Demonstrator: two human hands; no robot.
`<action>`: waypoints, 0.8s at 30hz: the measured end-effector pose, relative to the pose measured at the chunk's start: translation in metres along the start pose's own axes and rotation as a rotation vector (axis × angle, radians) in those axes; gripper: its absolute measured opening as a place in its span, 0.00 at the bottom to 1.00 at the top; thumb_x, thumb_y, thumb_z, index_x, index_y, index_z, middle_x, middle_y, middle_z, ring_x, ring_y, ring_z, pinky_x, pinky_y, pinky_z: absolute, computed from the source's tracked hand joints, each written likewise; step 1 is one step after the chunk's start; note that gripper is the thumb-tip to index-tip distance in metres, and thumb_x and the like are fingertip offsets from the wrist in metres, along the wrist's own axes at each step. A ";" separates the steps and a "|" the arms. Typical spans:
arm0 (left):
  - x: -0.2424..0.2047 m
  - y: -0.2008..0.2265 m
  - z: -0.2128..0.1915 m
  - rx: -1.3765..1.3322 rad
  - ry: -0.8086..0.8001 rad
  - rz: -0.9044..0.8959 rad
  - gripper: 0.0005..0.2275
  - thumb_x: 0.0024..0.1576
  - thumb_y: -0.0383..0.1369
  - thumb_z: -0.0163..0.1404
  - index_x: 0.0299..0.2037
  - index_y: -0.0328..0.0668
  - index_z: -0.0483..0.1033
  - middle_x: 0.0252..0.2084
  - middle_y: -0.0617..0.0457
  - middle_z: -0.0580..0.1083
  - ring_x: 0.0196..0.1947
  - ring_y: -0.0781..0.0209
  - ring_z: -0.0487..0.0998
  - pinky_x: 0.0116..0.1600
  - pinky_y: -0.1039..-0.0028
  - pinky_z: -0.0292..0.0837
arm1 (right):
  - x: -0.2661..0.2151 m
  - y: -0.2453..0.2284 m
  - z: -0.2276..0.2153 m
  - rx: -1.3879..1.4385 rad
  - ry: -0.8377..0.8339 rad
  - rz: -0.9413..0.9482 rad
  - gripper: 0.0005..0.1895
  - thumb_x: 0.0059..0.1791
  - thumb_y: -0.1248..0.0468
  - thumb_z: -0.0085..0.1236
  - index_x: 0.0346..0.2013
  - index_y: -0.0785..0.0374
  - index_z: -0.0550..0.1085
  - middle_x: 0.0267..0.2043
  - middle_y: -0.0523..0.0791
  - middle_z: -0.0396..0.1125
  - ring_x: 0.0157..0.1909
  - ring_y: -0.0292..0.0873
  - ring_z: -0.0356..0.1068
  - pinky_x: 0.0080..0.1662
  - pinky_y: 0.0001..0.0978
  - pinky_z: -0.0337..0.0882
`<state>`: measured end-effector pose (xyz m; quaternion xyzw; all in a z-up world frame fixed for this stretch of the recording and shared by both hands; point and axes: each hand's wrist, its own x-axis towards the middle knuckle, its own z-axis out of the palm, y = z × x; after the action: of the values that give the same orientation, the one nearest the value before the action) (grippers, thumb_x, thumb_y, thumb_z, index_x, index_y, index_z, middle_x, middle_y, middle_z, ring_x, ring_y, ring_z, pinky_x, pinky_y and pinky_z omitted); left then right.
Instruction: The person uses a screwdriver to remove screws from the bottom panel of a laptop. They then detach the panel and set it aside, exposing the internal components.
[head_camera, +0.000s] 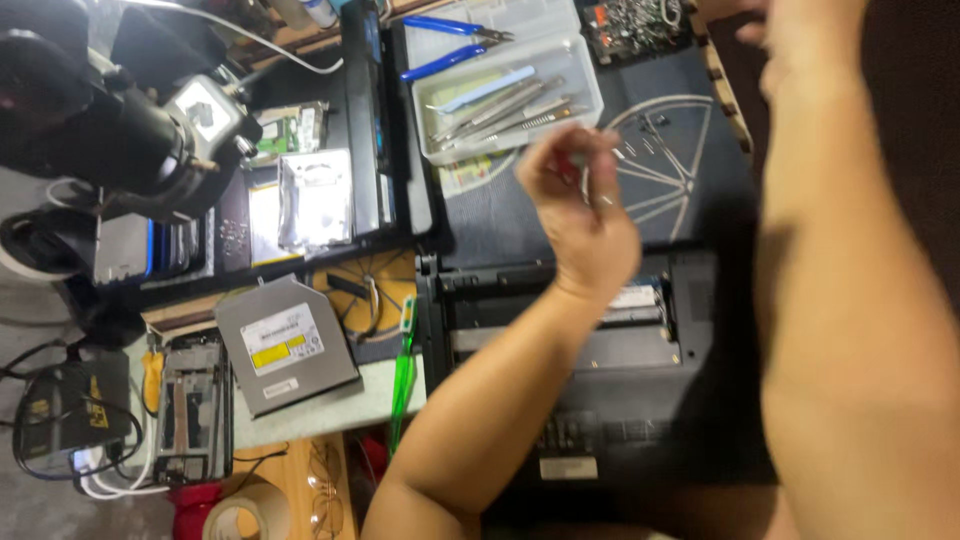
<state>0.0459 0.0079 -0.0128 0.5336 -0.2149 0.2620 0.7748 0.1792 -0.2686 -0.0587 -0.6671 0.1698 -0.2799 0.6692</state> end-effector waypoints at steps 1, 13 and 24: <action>0.007 -0.001 -0.004 -0.005 -0.009 0.051 0.17 0.69 0.17 0.41 0.64 0.45 0.56 0.49 0.53 0.65 0.50 0.66 0.73 0.57 0.78 0.73 | -0.019 -0.009 0.007 -0.045 -0.071 0.009 0.07 0.56 0.61 0.55 0.45 0.59 0.78 0.42 0.42 0.78 0.39 0.33 0.78 0.37 0.25 0.75; 0.052 -0.023 -0.042 -0.062 0.346 -0.204 0.20 0.66 0.24 0.46 0.66 0.42 0.55 0.48 0.51 0.70 0.35 0.69 0.72 0.34 0.84 0.67 | -0.147 -0.072 0.054 -0.577 -0.555 -0.643 0.08 0.46 0.63 0.73 0.36 0.62 0.83 0.36 0.47 0.71 0.40 0.44 0.71 0.42 0.33 0.69; 0.050 -0.025 -0.045 0.028 0.363 -0.263 0.18 0.66 0.28 0.47 0.65 0.44 0.58 0.49 0.52 0.71 0.35 0.70 0.74 0.30 0.84 0.68 | -0.132 -0.054 0.028 -0.768 -0.187 -0.411 0.05 0.50 0.65 0.69 0.39 0.60 0.84 0.36 0.46 0.76 0.36 0.39 0.75 0.41 0.33 0.73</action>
<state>0.1025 0.0520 -0.0155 0.5119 0.0030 0.2535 0.8208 0.0841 -0.1649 -0.0235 -0.9095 0.0641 -0.2622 0.3161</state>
